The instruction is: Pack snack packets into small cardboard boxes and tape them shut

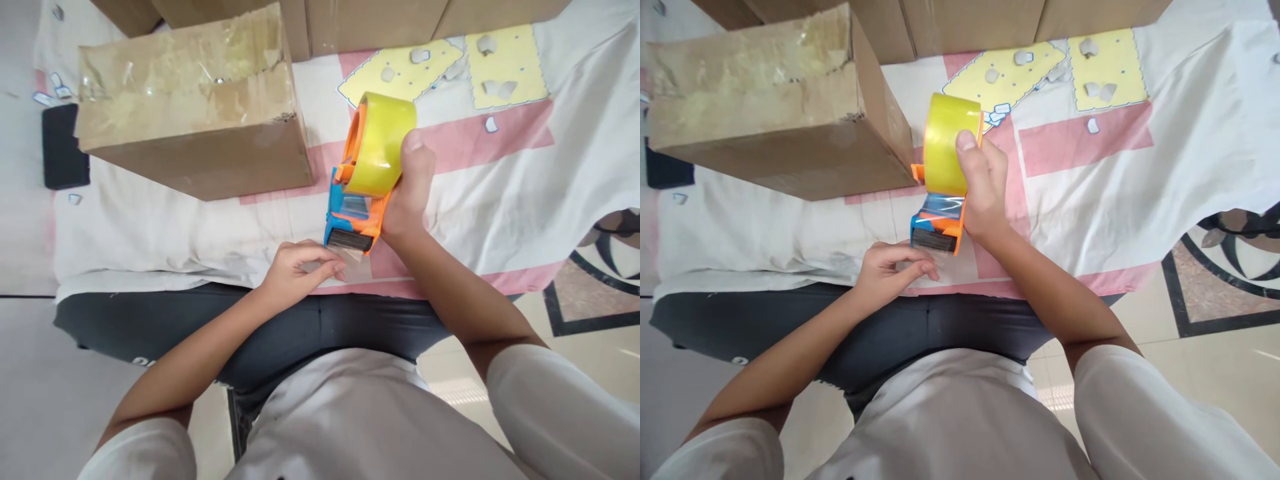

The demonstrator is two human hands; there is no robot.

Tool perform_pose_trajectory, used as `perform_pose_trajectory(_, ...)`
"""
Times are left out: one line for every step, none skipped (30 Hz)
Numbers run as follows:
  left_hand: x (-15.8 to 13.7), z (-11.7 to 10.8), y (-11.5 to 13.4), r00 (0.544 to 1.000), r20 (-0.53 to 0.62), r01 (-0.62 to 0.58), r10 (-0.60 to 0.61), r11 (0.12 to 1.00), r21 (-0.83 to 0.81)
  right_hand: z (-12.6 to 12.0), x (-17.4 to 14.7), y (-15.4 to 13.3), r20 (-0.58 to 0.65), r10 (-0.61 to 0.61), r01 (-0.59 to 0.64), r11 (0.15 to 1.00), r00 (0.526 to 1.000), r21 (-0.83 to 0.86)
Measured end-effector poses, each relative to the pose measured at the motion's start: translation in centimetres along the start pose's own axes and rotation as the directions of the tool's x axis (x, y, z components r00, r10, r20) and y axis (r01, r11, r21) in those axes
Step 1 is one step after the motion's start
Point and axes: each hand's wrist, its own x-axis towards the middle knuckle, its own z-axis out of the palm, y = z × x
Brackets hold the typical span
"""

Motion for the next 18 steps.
perform_pose_trajectory(-0.2,0.3,0.1,1.000,0.005,0.006,-0.005,0.999,-0.042,0.0,0.2,0.5,-0.035,-0.058,0.058,0.998,0.998,0.016)
perform_pose_trajectory(-0.4,0.7,0.3,1.000,0.010,0.017,-0.016,0.996,-0.090,0.0,0.4,0.9,-0.064,-0.099,0.101,0.994,0.993,0.032)
perform_pose_trajectory(-0.7,1.0,0.4,0.999,0.009,0.033,-0.032,0.989,-0.141,-0.1,0.7,1.2,-0.083,-0.143,0.146,0.989,0.986,0.036)
perform_pose_trajectory(-0.9,1.3,0.5,0.998,0.002,0.056,-0.057,0.980,-0.190,-0.2,0.9,1.3,-0.083,-0.174,0.178,0.984,0.981,0.033)
perform_pose_trajectory(-1.1,1.5,0.5,0.996,-0.002,0.089,-0.093,0.968,-0.234,-0.3,1.2,1.4,-0.079,-0.190,0.193,0.981,0.979,0.033)
perform_pose_trajectory(-1.3,1.7,0.5,0.991,-0.003,0.130,-0.136,0.954,-0.272,-0.4,1.4,1.4,-0.079,-0.193,0.196,0.980,0.978,0.036)
perform_pose_trajectory(-1.3,1.8,0.5,0.983,0.004,0.175,-0.182,0.938,-0.298,-0.5,1.5,1.4,-0.082,-0.190,0.194,0.980,0.978,0.038)
perform_pose_trajectory(-1.3,1.8,0.5,0.974,0.014,0.217,-0.224,0.924,-0.314,-0.6,1.6,1.2,-0.093,-0.177,0.181,0.983,0.980,0.035)
perform_pose_trajectory(-1.3,1.7,0.4,0.965,0.021,0.253,-0.260,0.912,-0.323,-0.7,1.6,1.0,-0.107,-0.149,0.153,0.988,0.983,0.027)
perform_pose_trajectory(-1.2,1.6,0.3,0.958,0.024,0.277,-0.285,0.904,-0.327,-0.6,1.6,0.8,-0.125,-0.111,0.115,0.993,0.986,0.021)
perform_pose_trajectory(-1.0,1.6,0.2,0.954,0.019,0.290,-0.300,0.900,-0.325,-0.5,1.5,0.5,-0.141,-0.075,0.078,0.997,0.987,0.022)
perform_pose_trajectory(-0.9,1.5,0.0,0.951,0.013,0.295,-0.307,0.901,-0.318,-0.3,1.4,0.1,-0.155,-0.047,0.052,0.998,0.987,0.033)
perform_pose_trajectory(-0.7,1.4,-0.2,0.951,0.007,0.297,-0.310,0.904,-0.308,0.0,1.2,-0.2,-0.164,-0.027,0.036,0.998,0.986,0.055)
perform_pose_trajectory(-0.6,1.4,-0.4,0.951,0.001,0.296,-0.310,0.907,-0.298,0.2,1.0,-0.6,-0.168,-0.014,0.028,0.996,0.986,0.085)
perform_pose_trajectory(-0.5,1.4,-0.6,0.950,-0.003,0.297,-0.311,0.911,-0.287,0.5,0.8,-0.9,-0.173,-0.009,0.030,0.992,0.985,0.119)
perform_pose_trajectory(-0.3,1.4,-0.8,0.951,-0.009,0.293,-0.308,0.915,-0.278,0.7,0.6,-1.1,-0.176,-0.001,0.027,0.989,0.984,0.147)
perform_pose_trajectory(-0.3,1.4,-1.0,0.954,-0.020,0.283,-0.299,0.920,-0.270,0.8,0.4,-1.3,-0.171,0.017,0.012,0.986,0.985,0.163)
perform_pose_trajectory(-0.2,1.4,-1.2,0.958,-0.032,0.267,-0.285,0.927,-0.262,0.9,0.2,-1.5,-0.162,0.039,-0.011,0.986,0.986,0.169)
